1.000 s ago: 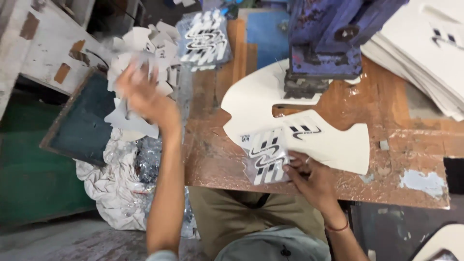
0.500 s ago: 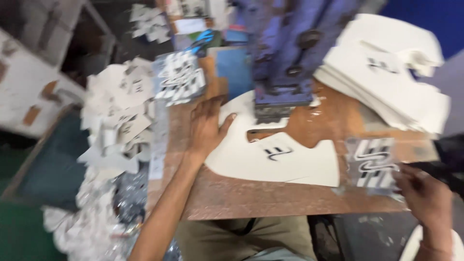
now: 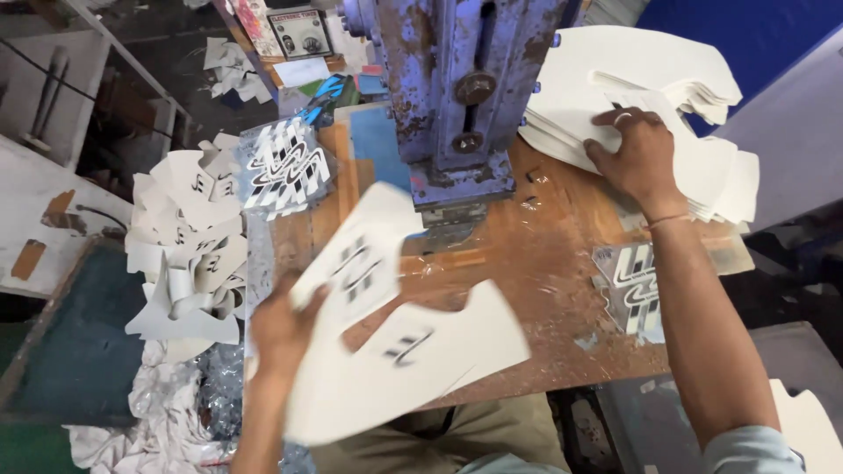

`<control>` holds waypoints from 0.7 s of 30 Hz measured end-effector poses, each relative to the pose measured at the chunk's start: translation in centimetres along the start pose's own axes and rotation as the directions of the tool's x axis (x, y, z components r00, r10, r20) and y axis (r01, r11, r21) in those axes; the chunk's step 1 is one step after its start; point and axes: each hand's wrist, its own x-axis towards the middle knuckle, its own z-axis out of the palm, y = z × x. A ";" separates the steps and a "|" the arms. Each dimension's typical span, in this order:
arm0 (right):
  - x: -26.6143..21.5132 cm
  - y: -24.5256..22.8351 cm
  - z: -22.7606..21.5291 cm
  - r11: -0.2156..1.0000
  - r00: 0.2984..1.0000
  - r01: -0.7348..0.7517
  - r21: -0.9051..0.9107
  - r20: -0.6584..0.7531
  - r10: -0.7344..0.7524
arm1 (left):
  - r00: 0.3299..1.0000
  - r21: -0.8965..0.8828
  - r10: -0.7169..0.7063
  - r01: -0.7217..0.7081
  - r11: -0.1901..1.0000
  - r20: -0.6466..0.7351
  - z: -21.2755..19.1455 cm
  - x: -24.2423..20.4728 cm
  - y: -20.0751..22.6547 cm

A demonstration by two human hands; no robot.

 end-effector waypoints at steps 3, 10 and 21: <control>-0.1 1.1 1.2 0.997 0.998 -0.068 -0.021 -0.018 0.067 | 0.978 0.201 -0.206 0.193 0.960 0.043 -3.7 -2.8 -4.3; -3.0 -4.4 -4.9 0.962 0.900 -0.227 0.152 -0.344 0.267 | 0.934 0.099 0.183 -0.160 0.982 -0.307 -6.1 -5.6 -1.0; -25.7 -24.2 -4.0 0.786 0.863 -0.391 0.479 0.487 0.133 | 0.808 -0.733 0.318 0.194 0.652 0.496 -3.1 0.9 8.0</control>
